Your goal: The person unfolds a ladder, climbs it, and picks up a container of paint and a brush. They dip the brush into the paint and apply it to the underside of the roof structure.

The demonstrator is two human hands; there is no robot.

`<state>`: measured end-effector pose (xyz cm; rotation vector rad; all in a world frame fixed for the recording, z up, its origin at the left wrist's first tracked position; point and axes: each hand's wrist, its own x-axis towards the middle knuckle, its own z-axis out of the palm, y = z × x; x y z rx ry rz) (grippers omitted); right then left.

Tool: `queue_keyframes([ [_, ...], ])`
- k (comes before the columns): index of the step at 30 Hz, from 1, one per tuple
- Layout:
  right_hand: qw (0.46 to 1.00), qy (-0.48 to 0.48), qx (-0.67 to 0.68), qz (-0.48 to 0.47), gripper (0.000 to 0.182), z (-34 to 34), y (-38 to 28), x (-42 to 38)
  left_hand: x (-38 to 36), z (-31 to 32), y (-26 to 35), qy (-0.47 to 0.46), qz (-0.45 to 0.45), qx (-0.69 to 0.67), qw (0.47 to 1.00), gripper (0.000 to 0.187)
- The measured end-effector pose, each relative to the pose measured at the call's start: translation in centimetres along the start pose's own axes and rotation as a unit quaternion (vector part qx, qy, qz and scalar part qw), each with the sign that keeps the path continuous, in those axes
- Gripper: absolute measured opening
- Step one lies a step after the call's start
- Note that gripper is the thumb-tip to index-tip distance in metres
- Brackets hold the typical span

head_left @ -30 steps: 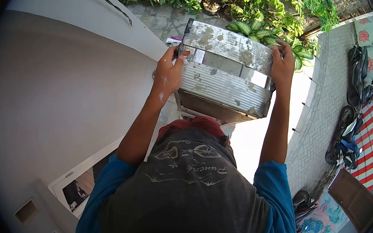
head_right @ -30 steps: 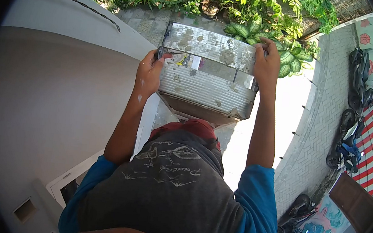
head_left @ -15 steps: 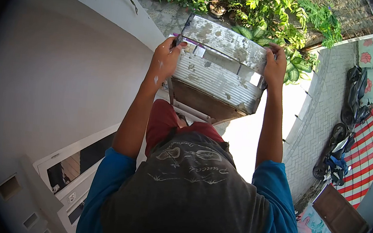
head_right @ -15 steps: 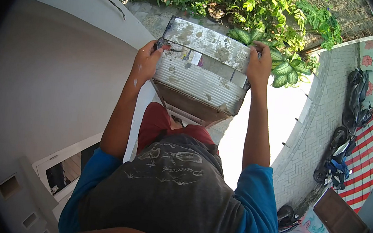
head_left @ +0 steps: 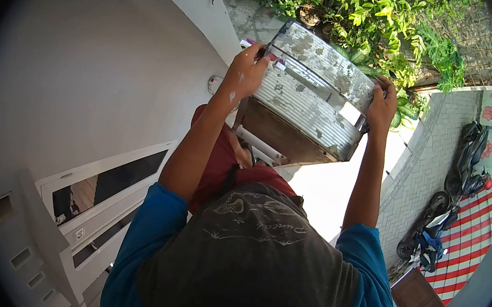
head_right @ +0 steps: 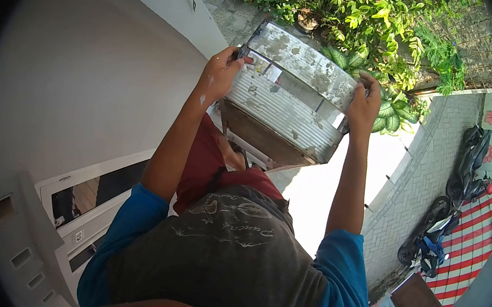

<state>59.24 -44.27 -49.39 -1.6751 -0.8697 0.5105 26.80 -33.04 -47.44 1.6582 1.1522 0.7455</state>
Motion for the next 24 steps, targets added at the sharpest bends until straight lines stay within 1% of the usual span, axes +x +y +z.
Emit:
queue_keyframes([
  [2, 1.000, 0.004, 0.000, -0.020, 0.030, 0.0, -0.1, -0.2, 0.0, -0.2, 0.4, -0.004, 0.001, 0.032, 0.999, 0.029],
  [3, 1.000, -0.003, -0.028, -0.012, 0.028, -0.1, -1.0, -0.4, 0.0, -0.3, 0.8, -0.004, 0.004, 0.030, 1.000, 0.029],
  [5, 1.000, -0.004, -0.028, -0.008, 0.027, -0.1, -0.8, -0.4, -0.3, -0.6, 1.4, -0.026, -0.066, 0.106, 0.992, 0.037],
  [6, 1.000, -0.006, -0.028, -0.001, 0.027, -0.2, -0.7, -0.3, 0.2, -0.7, 1.3, -0.029, -0.065, 0.102, 0.992, 0.037],
  [8, 1.000, -0.004, -0.028, -0.009, 0.026, -0.5, -0.9, -0.4, 1.1, -1.1, 1.6, -0.061, -0.063, 0.104, 0.991, 0.045],
  [10, 0.998, -0.012, -0.062, 0.001, 0.027, -0.5, -1.3, -0.6, 1.5, -0.6, 2.8, -0.050, -0.051, 0.115, 0.991, 0.043],
  [12, 0.998, -0.003, -0.065, -0.001, 0.029, -0.6, -1.2, -0.6, 1.1, 0.0, 4.7, -0.081, -0.106, 0.213, 0.968, 0.047],
  [13, 0.999, 0.001, -0.054, 0.008, 0.030, -0.8, -1.1, -0.7, 0.8, 0.4, 4.0, -0.070, -0.088, 0.231, 0.966, 0.049],
  [14, 0.999, 0.006, -0.042, 0.019, 0.031, -0.7, -1.2, -0.9, 0.7, 0.4, 3.6, -0.074, -0.090, 0.233, 0.966, 0.049],
  [16, 0.998, 0.005, -0.062, 0.028, 0.034, -0.4, -2.4, -1.4, 0.4, 0.4, 3.6, -0.053, -0.025, 0.249, 0.967, 0.046],
  [17, 0.998, 0.006, -0.063, 0.026, 0.035, -0.2, -2.6, -1.4, 0.4, 0.4, 3.6, -0.053, -0.043, 0.245, 0.967, 0.044],
  [18, 0.997, 0.007, -0.066, 0.026, 0.035, -0.2, -2.9, -1.2, 0.5, 0.4, 3.8, -0.058, -0.042, 0.250, 0.966, 0.044],
  [19, 0.996, 0.002, -0.087, 0.029, 0.039, -0.3, -2.9, -1.2, 0.4, 0.3, 3.9, -0.043, -0.042, 0.239, 0.969, 0.043],
  [21, 0.997, 0.014, -0.073, 0.038, 0.041, 0.1, -3.1, -1.2, 0.4, 0.4, 4.0, -0.018, -0.042, 0.209, 0.977, 0.041],
  [22, 0.997, 0.025, -0.062, 0.050, 0.043, 0.0, -3.8, -1.3, 0.6, 0.2, 4.7, -0.032, -0.042, 0.216, 0.975, 0.041],
  [23, 0.995, 0.022, -0.087, 0.047, 0.045, -0.2, -3.3, -1.3, 0.4, 0.4, 4.4, -0.026, -0.056, 0.210, 0.976, 0.041],
  [24, 0.994, 0.026, -0.093, 0.060, 0.044, 0.0, -4.3, -1.3, 0.5, 0.6, 4.3, -0.021, -0.068, 0.203, 0.977, 0.041],
])
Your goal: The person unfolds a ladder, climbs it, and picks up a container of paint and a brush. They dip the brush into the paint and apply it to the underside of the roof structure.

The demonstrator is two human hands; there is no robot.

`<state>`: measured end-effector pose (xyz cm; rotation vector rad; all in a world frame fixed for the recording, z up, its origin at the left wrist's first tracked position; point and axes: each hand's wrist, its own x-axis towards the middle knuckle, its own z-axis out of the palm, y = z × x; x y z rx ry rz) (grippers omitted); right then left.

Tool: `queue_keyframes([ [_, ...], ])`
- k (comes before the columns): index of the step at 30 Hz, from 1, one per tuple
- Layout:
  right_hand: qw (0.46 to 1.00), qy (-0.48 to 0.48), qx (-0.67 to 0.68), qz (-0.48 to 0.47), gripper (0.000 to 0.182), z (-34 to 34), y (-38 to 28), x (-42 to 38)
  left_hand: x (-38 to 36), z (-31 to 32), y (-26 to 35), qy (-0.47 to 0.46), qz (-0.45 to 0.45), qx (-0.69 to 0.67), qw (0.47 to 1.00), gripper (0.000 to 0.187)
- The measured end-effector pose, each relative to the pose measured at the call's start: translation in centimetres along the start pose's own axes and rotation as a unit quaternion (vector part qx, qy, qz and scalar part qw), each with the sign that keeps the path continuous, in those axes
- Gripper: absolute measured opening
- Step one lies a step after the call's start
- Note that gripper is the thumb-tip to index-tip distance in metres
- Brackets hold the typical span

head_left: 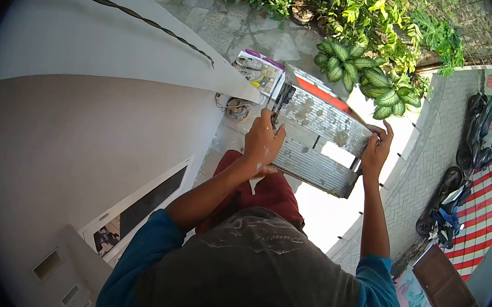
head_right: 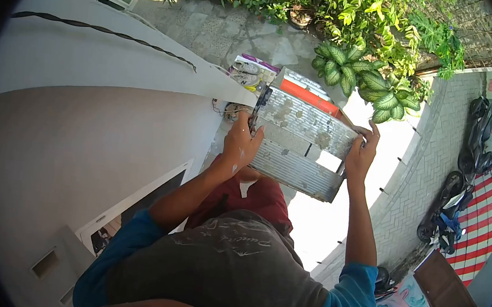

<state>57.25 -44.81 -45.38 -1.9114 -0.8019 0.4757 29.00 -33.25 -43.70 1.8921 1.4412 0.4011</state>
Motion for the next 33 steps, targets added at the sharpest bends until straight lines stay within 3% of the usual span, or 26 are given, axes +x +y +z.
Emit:
queue_keyframes([
  [2, 0.999, -0.004, -0.004, 0.033, 0.044, -0.1, -0.6, -0.1, 0.2, 0.3, -0.3, -0.011, -0.009, 0.000, 1.000, 0.043],
  [4, 0.999, 0.016, -0.025, -0.021, 0.040, 0.1, -0.4, -0.3, -0.1, 0.1, 0.0, -0.023, -0.023, -0.003, 0.999, 0.045],
  [7, 1.000, 0.007, -0.022, -0.008, 0.035, 0.1, 0.3, -0.3, 0.0, -0.1, 0.1, -0.022, -0.024, -0.012, 0.999, 0.050],
  [14, 0.998, -0.005, -0.035, 0.043, 0.031, -0.1, -1.2, -0.4, 0.4, -0.2, 0.1, -0.034, -0.020, -0.047, 0.998, 0.048],
  [15, 1.000, 0.013, -0.023, 0.000, 0.031, 0.2, 0.1, -0.4, 0.5, -0.3, 0.2, -0.035, -0.023, -0.036, 0.998, 0.048],
  [33, 1.000, 0.004, -0.010, 0.023, 0.029, 0.1, -0.2, -0.1, 0.7, 0.3, -0.2, -0.020, -0.009, -0.023, 0.999, 0.043],
])
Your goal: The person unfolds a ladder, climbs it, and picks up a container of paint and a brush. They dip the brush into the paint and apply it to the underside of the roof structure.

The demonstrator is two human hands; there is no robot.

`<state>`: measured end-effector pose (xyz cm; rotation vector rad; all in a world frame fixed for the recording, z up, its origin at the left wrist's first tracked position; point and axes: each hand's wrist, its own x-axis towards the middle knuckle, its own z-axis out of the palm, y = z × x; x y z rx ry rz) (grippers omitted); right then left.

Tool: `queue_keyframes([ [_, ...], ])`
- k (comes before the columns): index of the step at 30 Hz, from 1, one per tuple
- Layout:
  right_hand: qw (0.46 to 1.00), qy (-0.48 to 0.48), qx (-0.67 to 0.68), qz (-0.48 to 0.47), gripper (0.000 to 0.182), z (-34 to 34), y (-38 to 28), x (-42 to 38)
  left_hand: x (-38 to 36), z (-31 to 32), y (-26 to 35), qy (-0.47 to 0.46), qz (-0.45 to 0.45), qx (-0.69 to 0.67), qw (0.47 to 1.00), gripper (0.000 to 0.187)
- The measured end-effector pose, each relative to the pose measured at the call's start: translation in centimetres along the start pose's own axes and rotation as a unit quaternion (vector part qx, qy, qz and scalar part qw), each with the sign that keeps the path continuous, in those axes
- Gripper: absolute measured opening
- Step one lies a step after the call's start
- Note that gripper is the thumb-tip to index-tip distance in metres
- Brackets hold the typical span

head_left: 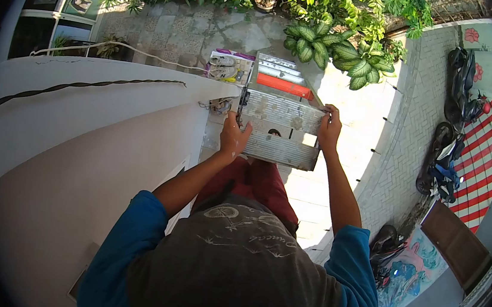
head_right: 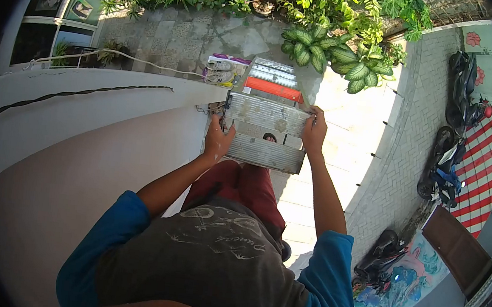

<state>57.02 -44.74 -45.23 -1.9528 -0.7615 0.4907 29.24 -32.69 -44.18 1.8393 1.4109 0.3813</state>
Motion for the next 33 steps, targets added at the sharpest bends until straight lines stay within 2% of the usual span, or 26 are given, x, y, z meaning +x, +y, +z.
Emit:
queue_keyframes([
  [8, 1.000, 0.005, 0.015, -0.013, 0.029, 0.2, 0.3, 0.4, -0.1, 0.0, 0.2, 0.041, 0.009, 0.011, 0.999, 0.043],
  [11, 1.000, 0.003, 0.017, -0.015, 0.030, 0.3, 0.2, 0.4, 0.0, 0.1, -0.1, 0.022, -0.002, 0.013, 1.000, 0.044],
  [17, 0.999, 0.008, 0.003, -0.040, 0.032, 0.5, 0.9, 0.7, 0.2, 0.8, -1.1, 0.046, 0.034, 0.028, 0.998, 0.048],
  [21, 0.998, -0.004, 0.060, -0.017, 0.033, 0.7, 1.4, 0.7, 0.2, 0.4, -0.2, 0.014, -0.023, 0.049, 0.998, 0.051],
  [26, 0.997, 0.009, 0.042, -0.065, 0.032, 0.7, 1.7, 1.0, 0.2, 0.3, -0.1, 0.025, 0.014, 0.049, 0.998, 0.052],
  [33, 0.997, -0.002, 0.062, -0.055, 0.032, 0.8, 2.0, 1.1, 0.1, -0.1, 0.2, 0.008, 0.005, 0.033, 0.999, 0.057],
])
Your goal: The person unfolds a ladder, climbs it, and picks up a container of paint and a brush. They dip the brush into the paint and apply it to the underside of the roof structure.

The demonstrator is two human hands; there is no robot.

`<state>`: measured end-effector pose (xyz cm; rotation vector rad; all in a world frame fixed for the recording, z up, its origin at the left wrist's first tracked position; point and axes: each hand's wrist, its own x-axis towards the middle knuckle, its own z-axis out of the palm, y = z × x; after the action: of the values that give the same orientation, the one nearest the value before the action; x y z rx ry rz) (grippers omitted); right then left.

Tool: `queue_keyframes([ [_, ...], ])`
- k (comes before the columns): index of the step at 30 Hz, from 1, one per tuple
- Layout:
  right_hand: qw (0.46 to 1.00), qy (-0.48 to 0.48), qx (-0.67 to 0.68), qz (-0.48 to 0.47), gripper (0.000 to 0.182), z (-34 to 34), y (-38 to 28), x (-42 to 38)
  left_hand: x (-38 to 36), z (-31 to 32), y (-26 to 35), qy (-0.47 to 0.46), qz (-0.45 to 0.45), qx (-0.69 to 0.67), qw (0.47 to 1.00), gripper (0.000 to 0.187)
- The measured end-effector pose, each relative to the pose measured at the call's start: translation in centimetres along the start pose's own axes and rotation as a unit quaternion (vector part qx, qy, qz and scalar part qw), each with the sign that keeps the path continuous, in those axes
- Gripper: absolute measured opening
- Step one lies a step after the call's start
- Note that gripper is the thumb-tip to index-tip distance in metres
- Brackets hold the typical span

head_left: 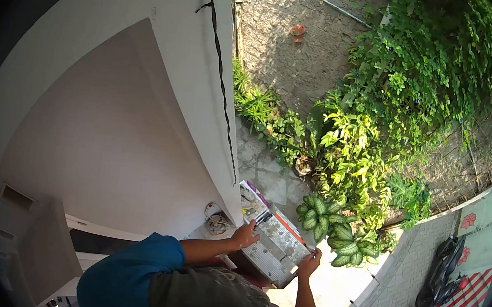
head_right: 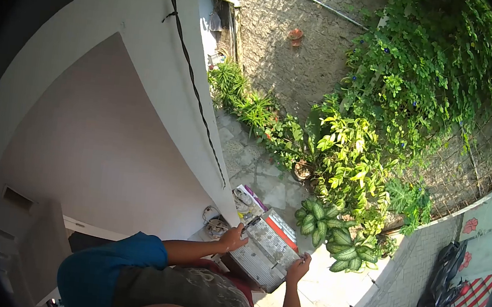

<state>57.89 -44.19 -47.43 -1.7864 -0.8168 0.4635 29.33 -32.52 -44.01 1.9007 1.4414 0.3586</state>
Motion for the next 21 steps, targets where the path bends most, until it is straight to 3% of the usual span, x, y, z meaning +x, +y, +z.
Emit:
queue_keyframes([
  [6, 1.000, 0.001, -0.001, -0.004, 0.034, 0.0, 0.1, 0.0, 0.0, 0.0, 0.2, 0.017, 0.004, 0.008, 1.000, 0.054],
  [10, 1.000, -0.001, 0.000, 0.000, 0.033, 0.1, 0.0, 0.3, 0.3, 0.1, -0.2, 0.019, 0.009, -0.001, 1.000, 0.062],
  [14, 1.000, 0.016, -0.019, 0.007, 0.030, 0.6, 0.3, 0.5, 0.7, 1.1, -1.1, 0.071, 0.079, -0.028, 0.994, 0.050],
  [21, 0.994, 0.068, -0.023, -0.078, 0.025, 1.2, 2.3, 0.9, 0.5, 1.5, -1.0, 0.079, 0.082, -0.040, 0.993, 0.051],
])
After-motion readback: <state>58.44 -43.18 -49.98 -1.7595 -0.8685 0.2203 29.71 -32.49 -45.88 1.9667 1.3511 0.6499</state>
